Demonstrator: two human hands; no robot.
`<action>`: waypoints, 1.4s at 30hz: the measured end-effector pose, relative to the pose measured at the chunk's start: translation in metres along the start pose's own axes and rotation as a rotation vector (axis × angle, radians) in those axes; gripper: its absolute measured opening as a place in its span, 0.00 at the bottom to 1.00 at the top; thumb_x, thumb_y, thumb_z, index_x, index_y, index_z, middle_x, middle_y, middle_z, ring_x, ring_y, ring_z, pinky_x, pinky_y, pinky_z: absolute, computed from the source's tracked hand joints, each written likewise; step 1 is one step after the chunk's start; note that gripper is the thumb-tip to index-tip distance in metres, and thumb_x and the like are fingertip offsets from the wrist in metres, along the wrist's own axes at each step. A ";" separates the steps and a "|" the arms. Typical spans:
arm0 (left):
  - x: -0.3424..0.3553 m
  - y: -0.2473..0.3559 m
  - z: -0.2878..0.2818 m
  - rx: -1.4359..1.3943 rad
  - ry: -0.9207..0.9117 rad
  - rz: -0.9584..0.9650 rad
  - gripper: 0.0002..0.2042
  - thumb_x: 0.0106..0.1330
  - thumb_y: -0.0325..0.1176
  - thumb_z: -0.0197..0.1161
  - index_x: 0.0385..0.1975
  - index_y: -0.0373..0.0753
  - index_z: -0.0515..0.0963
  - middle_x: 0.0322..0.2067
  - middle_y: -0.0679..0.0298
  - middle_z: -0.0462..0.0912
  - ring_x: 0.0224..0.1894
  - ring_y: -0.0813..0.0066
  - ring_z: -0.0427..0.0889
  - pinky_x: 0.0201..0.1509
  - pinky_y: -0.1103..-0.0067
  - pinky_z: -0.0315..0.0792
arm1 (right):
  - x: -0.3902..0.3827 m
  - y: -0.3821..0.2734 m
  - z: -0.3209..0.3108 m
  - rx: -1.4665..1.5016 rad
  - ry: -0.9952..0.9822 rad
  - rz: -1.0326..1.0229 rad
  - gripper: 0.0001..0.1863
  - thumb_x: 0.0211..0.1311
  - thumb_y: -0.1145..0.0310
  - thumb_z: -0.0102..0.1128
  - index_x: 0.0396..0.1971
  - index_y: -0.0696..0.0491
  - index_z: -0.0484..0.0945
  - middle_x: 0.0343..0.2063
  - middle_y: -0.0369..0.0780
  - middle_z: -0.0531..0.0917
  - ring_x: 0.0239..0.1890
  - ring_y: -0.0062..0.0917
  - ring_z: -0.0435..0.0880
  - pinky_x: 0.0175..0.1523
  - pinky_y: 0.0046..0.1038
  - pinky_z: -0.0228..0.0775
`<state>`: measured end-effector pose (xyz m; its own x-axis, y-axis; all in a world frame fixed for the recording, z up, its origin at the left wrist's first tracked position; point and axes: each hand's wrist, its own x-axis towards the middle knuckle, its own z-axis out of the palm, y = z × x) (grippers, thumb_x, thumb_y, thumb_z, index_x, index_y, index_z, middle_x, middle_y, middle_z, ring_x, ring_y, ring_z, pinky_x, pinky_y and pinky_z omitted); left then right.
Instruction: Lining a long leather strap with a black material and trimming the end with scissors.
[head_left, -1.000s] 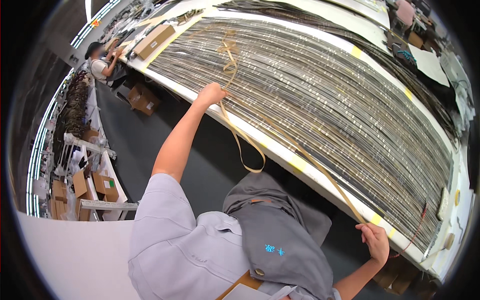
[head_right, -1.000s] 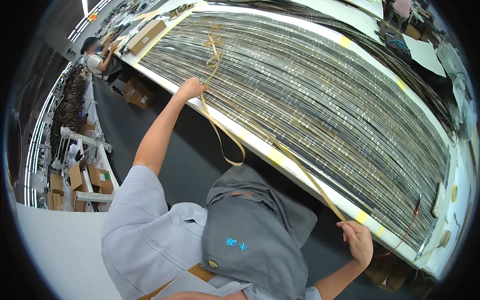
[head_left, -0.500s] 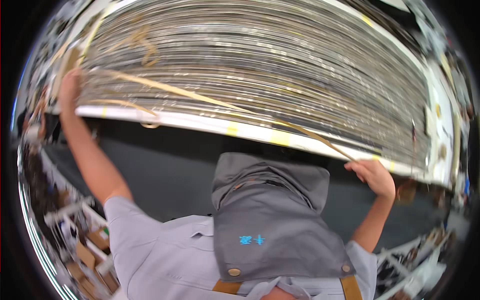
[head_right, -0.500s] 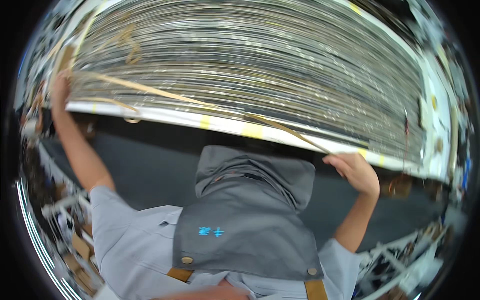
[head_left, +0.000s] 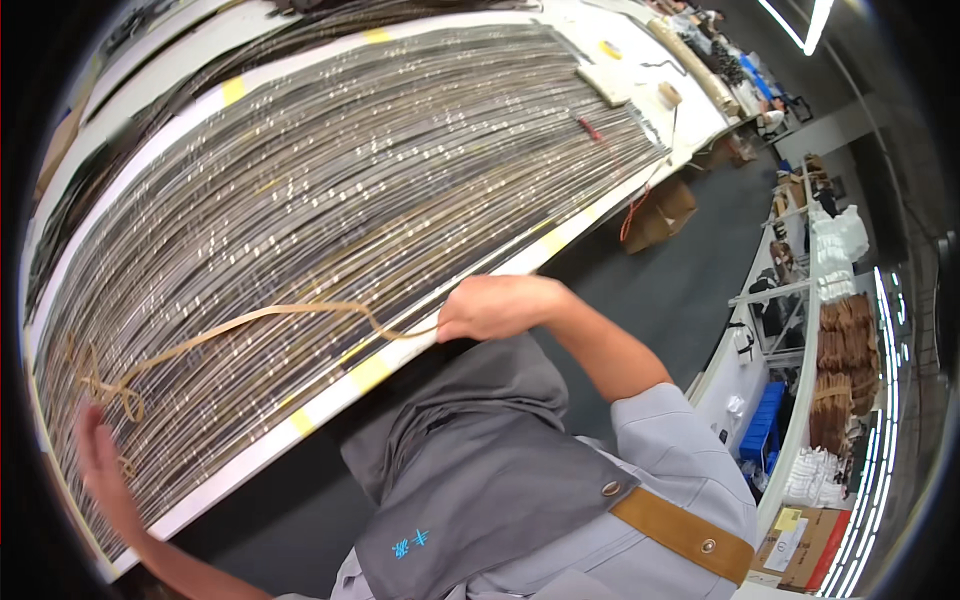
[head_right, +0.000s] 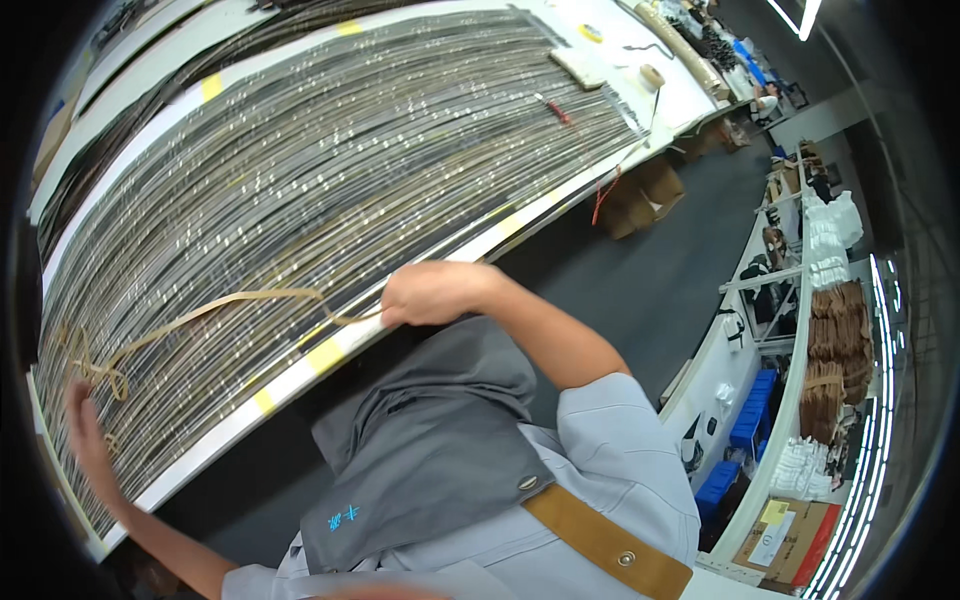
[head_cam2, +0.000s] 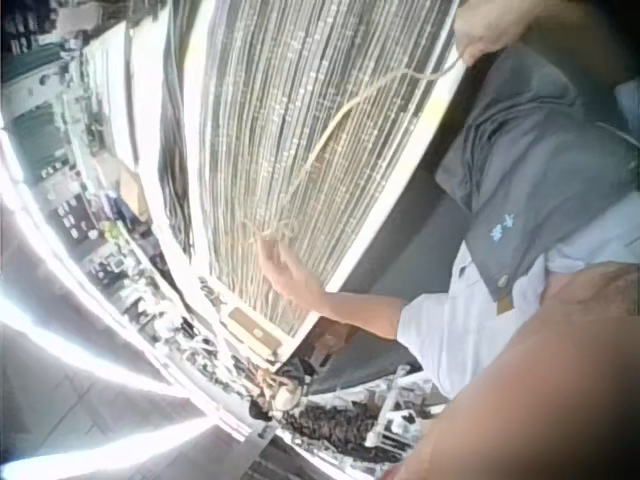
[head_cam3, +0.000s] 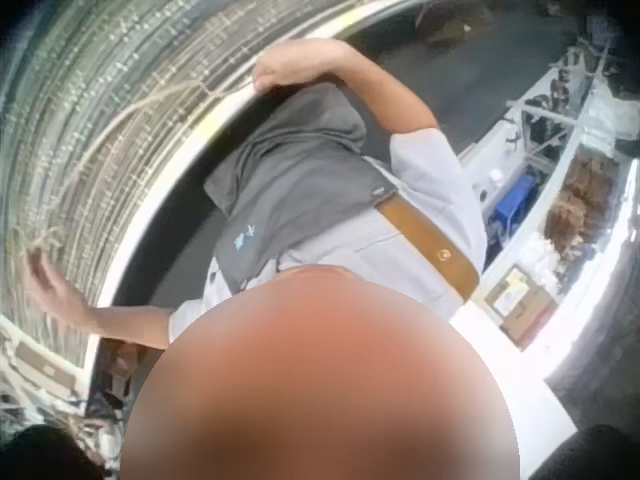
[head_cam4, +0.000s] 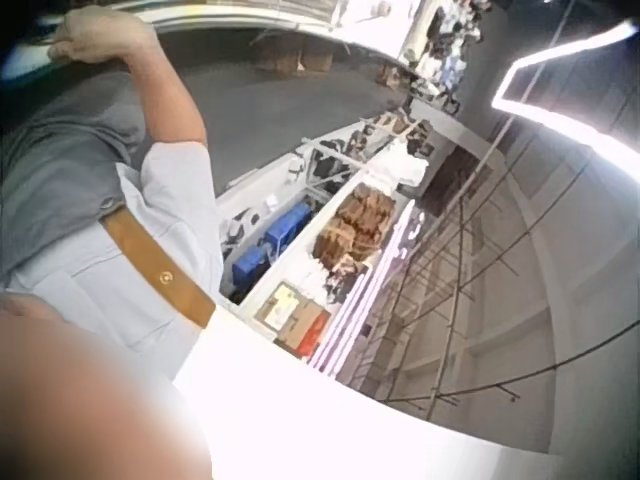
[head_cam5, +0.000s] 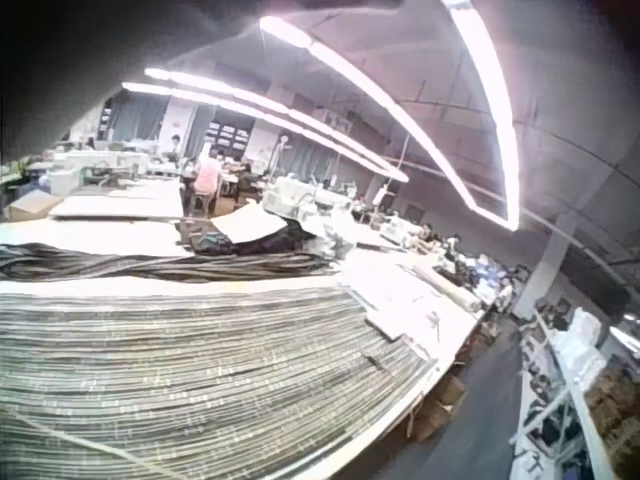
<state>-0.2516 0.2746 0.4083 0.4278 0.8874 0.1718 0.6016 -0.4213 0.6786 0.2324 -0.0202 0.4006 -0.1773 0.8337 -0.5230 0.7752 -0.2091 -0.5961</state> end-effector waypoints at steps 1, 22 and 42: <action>-0.034 0.068 0.042 -0.077 -0.066 0.227 0.19 0.69 0.30 0.57 0.59 0.34 0.74 0.57 0.52 0.78 0.61 0.61 0.75 0.68 0.68 0.64 | 0.003 -0.003 0.004 -0.023 -0.001 -0.093 0.19 0.71 0.59 0.52 0.36 0.62 0.81 0.31 0.51 0.83 0.38 0.48 0.81 0.44 0.41 0.72; -0.071 0.231 0.209 -0.367 -0.989 0.024 0.07 0.68 0.30 0.62 0.36 0.33 0.83 0.25 0.57 0.84 0.26 0.69 0.81 0.32 0.77 0.73 | -0.146 0.250 -0.097 -0.085 1.123 0.889 0.19 0.55 0.59 0.68 0.35 0.63 0.81 0.36 0.49 0.85 0.39 0.36 0.84 0.45 0.34 0.75; -0.088 0.230 0.210 -0.363 -1.014 -0.014 0.07 0.68 0.31 0.62 0.35 0.33 0.82 0.19 0.61 0.79 0.20 0.75 0.74 0.27 0.79 0.68 | -0.149 0.296 -0.137 -0.078 0.532 1.072 0.24 0.52 0.48 0.70 0.26 0.58 0.82 0.20 0.40 0.83 0.15 0.24 0.77 0.19 0.29 0.69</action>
<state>-0.0095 0.0599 0.3998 0.8827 0.2527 -0.3963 0.4459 -0.1839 0.8760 0.5716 -0.1360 0.3854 0.8398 0.3645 -0.4023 0.4130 -0.9100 0.0375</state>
